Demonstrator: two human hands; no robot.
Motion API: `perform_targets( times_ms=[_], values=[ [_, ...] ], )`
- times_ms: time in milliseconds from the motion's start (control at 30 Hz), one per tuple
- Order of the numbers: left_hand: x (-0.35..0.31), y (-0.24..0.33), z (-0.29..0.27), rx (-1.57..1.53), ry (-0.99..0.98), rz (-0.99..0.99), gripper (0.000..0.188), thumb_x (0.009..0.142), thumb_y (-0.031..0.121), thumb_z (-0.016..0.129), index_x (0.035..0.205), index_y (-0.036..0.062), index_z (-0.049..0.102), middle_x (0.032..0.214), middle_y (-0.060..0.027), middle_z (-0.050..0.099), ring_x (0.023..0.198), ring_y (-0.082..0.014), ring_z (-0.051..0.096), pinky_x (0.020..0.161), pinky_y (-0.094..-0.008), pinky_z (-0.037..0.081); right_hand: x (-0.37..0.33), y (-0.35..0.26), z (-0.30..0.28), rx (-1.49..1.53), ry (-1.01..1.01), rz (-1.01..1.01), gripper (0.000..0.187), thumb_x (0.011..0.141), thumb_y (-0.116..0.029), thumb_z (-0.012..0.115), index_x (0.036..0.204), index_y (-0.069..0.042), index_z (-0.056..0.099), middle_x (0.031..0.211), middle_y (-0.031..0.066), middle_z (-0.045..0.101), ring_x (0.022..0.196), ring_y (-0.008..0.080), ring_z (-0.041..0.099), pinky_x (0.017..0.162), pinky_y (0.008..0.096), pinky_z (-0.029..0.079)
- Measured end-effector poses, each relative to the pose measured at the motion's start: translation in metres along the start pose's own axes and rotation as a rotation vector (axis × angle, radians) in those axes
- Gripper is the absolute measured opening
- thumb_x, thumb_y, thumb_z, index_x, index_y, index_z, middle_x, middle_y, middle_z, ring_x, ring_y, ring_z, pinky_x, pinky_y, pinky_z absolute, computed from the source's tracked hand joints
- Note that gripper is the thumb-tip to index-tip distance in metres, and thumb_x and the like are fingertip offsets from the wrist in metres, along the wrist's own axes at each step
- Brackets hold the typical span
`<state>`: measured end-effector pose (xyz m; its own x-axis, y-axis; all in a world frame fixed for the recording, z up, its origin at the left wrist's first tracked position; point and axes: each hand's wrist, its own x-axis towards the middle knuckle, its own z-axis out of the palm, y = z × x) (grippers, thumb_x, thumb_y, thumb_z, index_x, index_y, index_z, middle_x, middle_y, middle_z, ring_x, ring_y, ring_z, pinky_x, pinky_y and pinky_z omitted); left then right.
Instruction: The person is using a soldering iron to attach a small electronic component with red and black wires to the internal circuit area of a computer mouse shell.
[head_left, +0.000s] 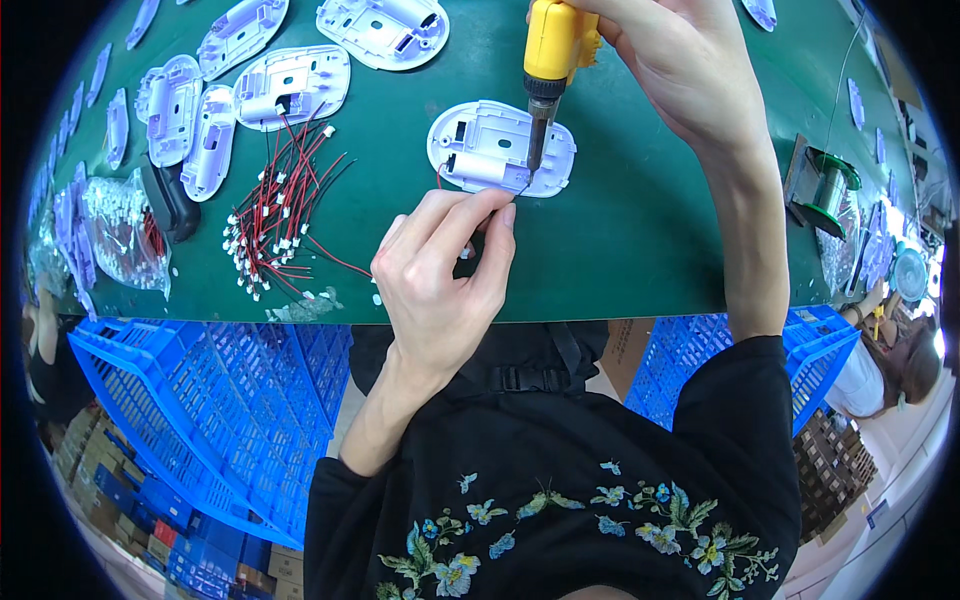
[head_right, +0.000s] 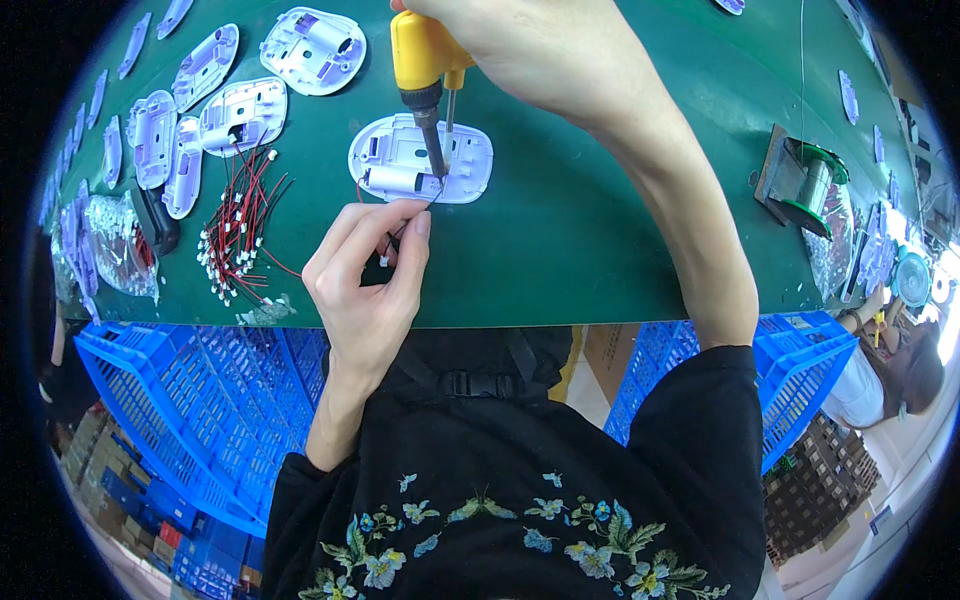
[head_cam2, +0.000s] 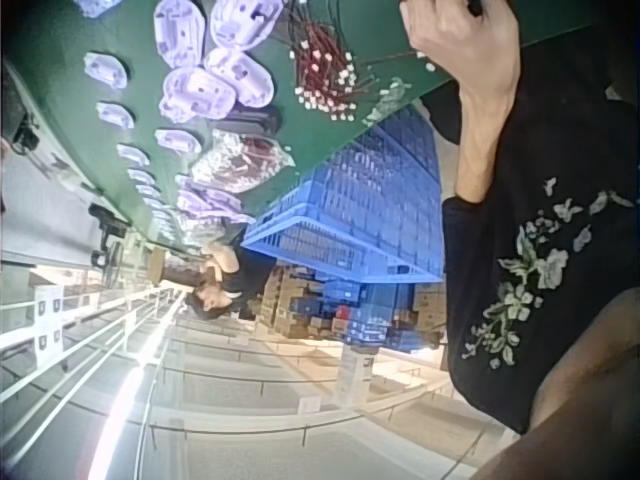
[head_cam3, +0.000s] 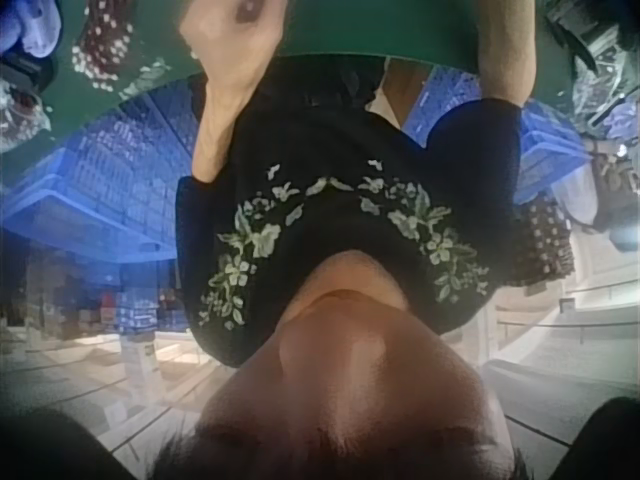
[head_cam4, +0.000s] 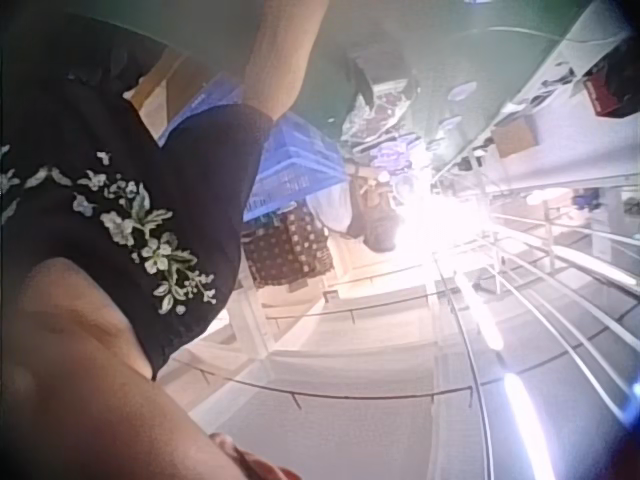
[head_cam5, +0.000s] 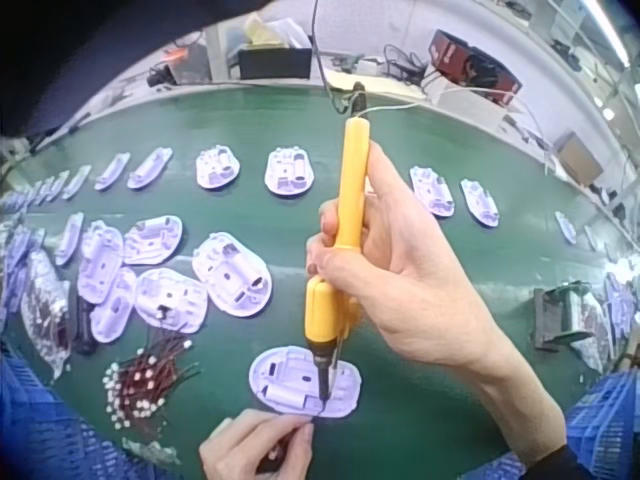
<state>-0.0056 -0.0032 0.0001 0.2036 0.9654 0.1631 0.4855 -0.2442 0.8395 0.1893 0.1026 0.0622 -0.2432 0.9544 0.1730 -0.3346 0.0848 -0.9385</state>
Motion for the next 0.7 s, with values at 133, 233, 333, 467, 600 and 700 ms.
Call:
perform_targets(
  times_ms=[133, 233, 333, 467, 600, 700],
  values=[
    [0.0, -0.001, 0.001, -0.006, 0.001, 0.008, 0.014, 0.08, 0.0, 0.079, 0.093, 0.0056, 0.076, 0.081, -0.0015, 0.069, 0.055, -0.0147, 0.057, 0.055, -0.031, 0.041, 0.0, -0.001, -0.001, -0.108, 0.037, 0.046, 0.082, 0.095, 0.006, 0.058, 0.162, -0.004, 0.011, 0.109, 0.0068, 0.047, 0.096, 0.0147, 0.056, 0.088, 0.0317, 0.05],
    [0.0, -0.001, 0.001, -0.008, -0.001, 0.01, 0.015, 0.08, 0.0, 0.079, 0.093, 0.0057, 0.076, 0.081, -0.0015, 0.069, 0.055, -0.0148, 0.057, 0.055, -0.0311, 0.041, 0.0, -0.004, 0.001, -0.047, 0.009, 0.037, 0.083, 0.095, 0.005, 0.058, 0.162, -0.004, 0.011, 0.109, 0.0066, 0.047, 0.096, 0.0144, 0.056, 0.089, 0.0318, 0.05],
    [0.0, 0.0, 0.001, -0.008, 0.003, 0.006, 0.015, 0.08, 0.0, 0.079, 0.094, 0.0059, 0.076, 0.081, -0.0015, 0.069, 0.055, -0.0149, 0.057, 0.055, -0.0311, 0.041, -0.001, -0.004, 0.002, -0.012, 0.01, 0.024, 0.083, 0.094, 0.005, 0.059, 0.162, -0.003, 0.012, 0.108, 0.0062, 0.048, 0.096, 0.0141, 0.057, 0.089, 0.0318, 0.05],
    [0.0, 0.0, -0.001, 0.004, -0.001, 0.0, 0.015, 0.08, 0.001, 0.079, 0.094, 0.0057, 0.076, 0.081, -0.0016, 0.069, 0.055, -0.0149, 0.057, 0.056, -0.0309, 0.041, 0.0, -0.006, 0.001, -0.019, 0.049, 0.008, 0.079, 0.092, 0.006, 0.063, 0.158, -0.001, 0.02, 0.107, 0.0052, 0.049, 0.096, 0.0138, 0.059, 0.088, 0.03, 0.051],
    [0.002, 0.002, 0.001, -0.003, -0.005, 0.011, 0.015, 0.08, 0.001, 0.08, 0.094, 0.0057, 0.076, 0.081, -0.0018, 0.069, 0.055, -0.015, 0.057, 0.056, -0.0314, 0.04, 0.002, -0.022, -0.001, -0.071, 0.112, 0.004, 0.068, 0.088, 0.009, 0.064, 0.147, 0.0, 0.032, 0.107, 0.004, 0.051, 0.096, 0.0137, 0.062, 0.085, 0.0271, 0.054],
    [0.001, 0.001, 0.001, -0.001, -0.007, 0.006, 0.015, 0.08, 0.001, 0.08, 0.094, 0.0057, 0.076, 0.081, -0.0019, 0.069, 0.055, -0.0154, 0.057, 0.056, -0.0317, 0.04, 0.003, -0.024, -0.004, -0.065, 0.126, -0.028, 0.067, 0.088, 0.009, 0.065, 0.146, 0.0, 0.033, 0.107, 0.0038, 0.051, 0.096, 0.0138, 0.062, 0.084, 0.0272, 0.054]
  ],
)
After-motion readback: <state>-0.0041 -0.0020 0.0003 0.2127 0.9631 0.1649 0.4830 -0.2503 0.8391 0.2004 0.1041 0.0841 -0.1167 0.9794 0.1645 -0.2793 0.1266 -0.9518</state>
